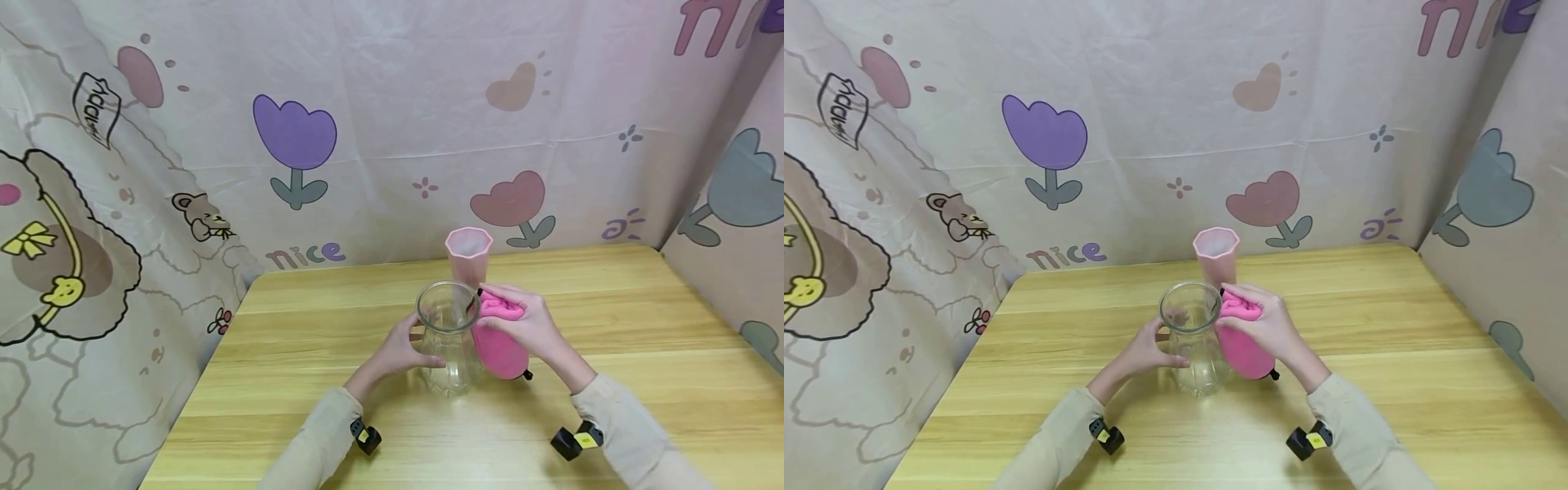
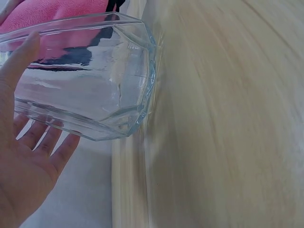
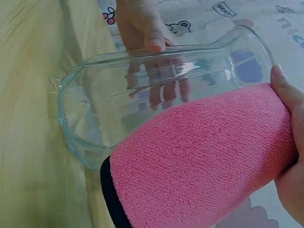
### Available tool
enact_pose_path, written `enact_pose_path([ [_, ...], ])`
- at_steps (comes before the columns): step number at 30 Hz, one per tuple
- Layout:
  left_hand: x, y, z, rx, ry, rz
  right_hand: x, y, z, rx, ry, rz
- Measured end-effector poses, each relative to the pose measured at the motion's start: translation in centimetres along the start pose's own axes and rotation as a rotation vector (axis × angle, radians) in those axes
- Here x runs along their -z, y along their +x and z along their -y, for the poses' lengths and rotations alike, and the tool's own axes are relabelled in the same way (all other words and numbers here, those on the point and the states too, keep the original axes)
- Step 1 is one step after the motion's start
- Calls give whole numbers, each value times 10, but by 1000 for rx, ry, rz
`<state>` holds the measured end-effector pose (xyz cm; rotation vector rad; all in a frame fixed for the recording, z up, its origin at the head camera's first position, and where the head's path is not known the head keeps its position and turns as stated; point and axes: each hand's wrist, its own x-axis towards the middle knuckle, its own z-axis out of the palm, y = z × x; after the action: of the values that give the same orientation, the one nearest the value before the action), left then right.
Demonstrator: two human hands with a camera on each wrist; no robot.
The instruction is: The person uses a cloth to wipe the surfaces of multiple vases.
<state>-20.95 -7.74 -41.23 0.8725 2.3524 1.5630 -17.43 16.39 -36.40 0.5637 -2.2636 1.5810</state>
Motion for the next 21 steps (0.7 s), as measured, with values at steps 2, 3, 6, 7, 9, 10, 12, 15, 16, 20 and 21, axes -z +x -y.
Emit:
enact_pose_path([
  [2, 0, 0, 0, -4, 0, -3, -2, -1, -3, -13, -14, 14],
  [3, 0, 0, 0, -4, 1, -4, -4, -2, -5, -12, -33, 23],
  [6, -1, 1, 7, -17, 10, -11, -10, -3, -14, -21, -84, 69],
  [7, -2, 2, 12, -20, 9, -14, -12, -4, -17, -22, -99, 85],
  [9, -2, 2, 12, -15, 2, -14, -14, -6, -23, -35, -123, 124],
  [10, -1, 2, 12, -15, -6, -14, -14, -6, -25, -47, -138, 147],
  [12, -1, 1, 12, -16, -13, -14, -13, -7, -30, -69, -170, 194],
  [15, -1, 1, 13, -17, -14, -14, -10, -7, -35, -63, -225, 288],
  [16, -1, 1, 13, -20, -11, -14, -9, -7, -36, -56, -240, 316],
  [20, -2, 2, 15, -20, -10, -13, -4, -5, -33, -49, -226, 366],
  [21, -2, 2, 15, -22, -13, -13, -3, -4, -31, -50, -228, 342],
])
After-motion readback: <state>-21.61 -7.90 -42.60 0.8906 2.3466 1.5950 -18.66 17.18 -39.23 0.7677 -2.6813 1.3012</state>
